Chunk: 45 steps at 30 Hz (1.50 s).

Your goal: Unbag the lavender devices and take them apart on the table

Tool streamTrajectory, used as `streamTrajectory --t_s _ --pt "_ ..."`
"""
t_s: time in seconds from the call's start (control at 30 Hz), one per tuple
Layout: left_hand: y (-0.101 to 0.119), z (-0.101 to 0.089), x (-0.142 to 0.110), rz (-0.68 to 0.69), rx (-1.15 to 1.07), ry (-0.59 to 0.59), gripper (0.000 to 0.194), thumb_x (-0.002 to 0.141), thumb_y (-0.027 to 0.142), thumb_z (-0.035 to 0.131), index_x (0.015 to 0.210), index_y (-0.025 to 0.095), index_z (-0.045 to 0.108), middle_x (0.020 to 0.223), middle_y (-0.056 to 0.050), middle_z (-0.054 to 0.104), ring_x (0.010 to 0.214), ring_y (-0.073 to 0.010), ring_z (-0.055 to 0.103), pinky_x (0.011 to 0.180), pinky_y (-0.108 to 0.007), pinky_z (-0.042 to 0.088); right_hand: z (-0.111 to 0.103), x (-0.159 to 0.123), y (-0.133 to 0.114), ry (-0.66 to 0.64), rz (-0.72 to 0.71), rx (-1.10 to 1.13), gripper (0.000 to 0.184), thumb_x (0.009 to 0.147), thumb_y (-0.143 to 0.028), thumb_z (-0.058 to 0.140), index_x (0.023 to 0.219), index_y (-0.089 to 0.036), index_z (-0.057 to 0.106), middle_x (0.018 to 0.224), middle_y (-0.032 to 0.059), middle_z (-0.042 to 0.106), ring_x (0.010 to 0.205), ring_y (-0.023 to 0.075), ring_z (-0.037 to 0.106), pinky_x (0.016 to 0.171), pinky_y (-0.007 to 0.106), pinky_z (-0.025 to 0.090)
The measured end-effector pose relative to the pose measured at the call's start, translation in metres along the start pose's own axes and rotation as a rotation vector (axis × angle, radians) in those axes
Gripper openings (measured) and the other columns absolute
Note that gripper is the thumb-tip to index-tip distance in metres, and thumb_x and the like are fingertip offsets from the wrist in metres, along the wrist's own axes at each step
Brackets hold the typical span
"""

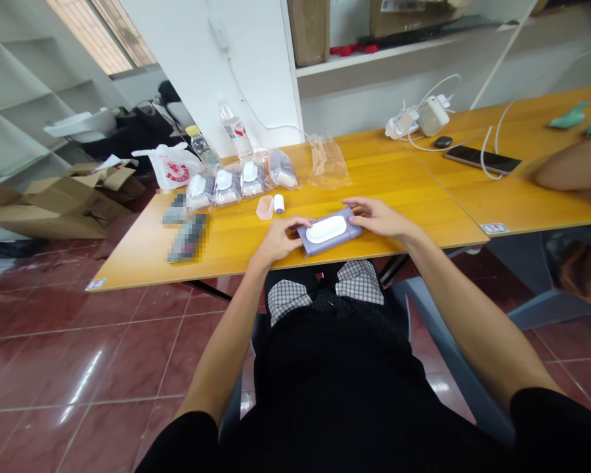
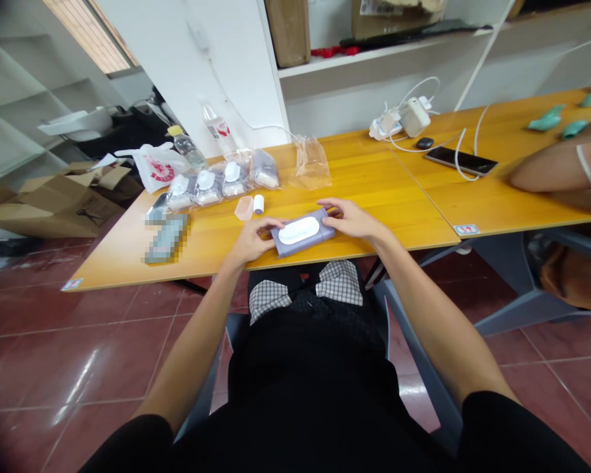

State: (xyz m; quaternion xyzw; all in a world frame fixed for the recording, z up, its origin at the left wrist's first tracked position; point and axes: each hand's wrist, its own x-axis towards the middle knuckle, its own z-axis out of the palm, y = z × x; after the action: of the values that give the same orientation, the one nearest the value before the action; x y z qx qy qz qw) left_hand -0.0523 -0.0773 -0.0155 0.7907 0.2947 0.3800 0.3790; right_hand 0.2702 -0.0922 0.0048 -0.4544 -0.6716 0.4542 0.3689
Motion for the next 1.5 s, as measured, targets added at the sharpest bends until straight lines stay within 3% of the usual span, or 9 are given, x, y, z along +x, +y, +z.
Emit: streamTrajectory --t_s 0.17,0.37,0.7,1.07,1.33,1.5 --pt "0.007 0.005 0.002 -0.045 -0.143 0.084 0.032 0.083 0.037 0.089 0.102 0.019 0.071 0.135 -0.018 0.076 0.126 -0.0317 0.075 0.099 -0.045 0.063 0.007 -0.003 -0.009 0.049 0.046 0.197 0.066 0.079 -0.025 0.083 0.143 -0.032 0.068 0.142 0.0077 0.069 0.110 0.0274 0.073 0.107 0.051 0.063" --pt "0.011 0.002 0.005 -0.030 -0.176 0.085 0.036 0.082 0.039 0.091 0.097 0.018 0.065 0.135 -0.018 0.076 0.126 -0.0302 0.075 0.098 -0.042 0.061 0.019 0.002 -0.009 0.030 0.147 0.573 0.070 0.068 -0.013 0.084 0.135 -0.027 0.067 0.116 0.0070 0.077 0.112 0.0272 0.076 0.108 0.049 0.063" --pt "0.008 0.001 0.003 -0.050 -0.179 0.047 0.037 0.084 0.044 0.090 0.096 0.019 0.065 0.132 -0.018 0.077 0.126 -0.0307 0.074 0.099 -0.043 0.060 0.006 -0.007 -0.013 -0.077 0.252 0.401 0.075 0.068 -0.013 0.087 0.139 -0.027 0.067 0.112 0.0089 0.080 0.105 0.0302 0.079 0.105 0.053 0.066" --pt "0.008 -0.003 0.002 -0.035 -0.155 0.125 0.044 0.079 0.048 0.094 0.092 0.019 0.064 0.131 -0.019 0.079 0.121 -0.0314 0.077 0.092 -0.042 0.064 0.009 0.003 -0.007 0.065 0.191 0.192 0.057 0.066 -0.020 0.092 0.121 -0.022 0.077 0.103 0.0099 0.079 0.102 0.0333 0.076 0.104 0.059 0.065" --pt "0.004 -0.006 0.003 -0.046 -0.126 0.101 0.042 0.082 0.049 0.091 0.095 0.019 0.065 0.135 -0.020 0.077 0.124 -0.0327 0.076 0.097 -0.048 0.064 0.016 0.006 -0.006 0.125 0.169 0.172 0.062 0.064 -0.018 0.090 0.124 -0.017 0.075 0.100 0.0122 0.077 0.101 0.0342 0.077 0.099 0.058 0.066" --pt "0.002 -0.009 0.002 -0.046 -0.148 0.116 0.042 0.079 0.047 0.093 0.092 0.018 0.066 0.131 -0.021 0.079 0.125 -0.0343 0.076 0.097 -0.048 0.064 0.022 0.009 -0.006 0.120 0.124 0.166 0.043 0.063 -0.023 0.089 0.104 -0.021 0.078 0.100 0.0113 0.079 0.102 0.0349 0.075 0.098 0.057 0.066"
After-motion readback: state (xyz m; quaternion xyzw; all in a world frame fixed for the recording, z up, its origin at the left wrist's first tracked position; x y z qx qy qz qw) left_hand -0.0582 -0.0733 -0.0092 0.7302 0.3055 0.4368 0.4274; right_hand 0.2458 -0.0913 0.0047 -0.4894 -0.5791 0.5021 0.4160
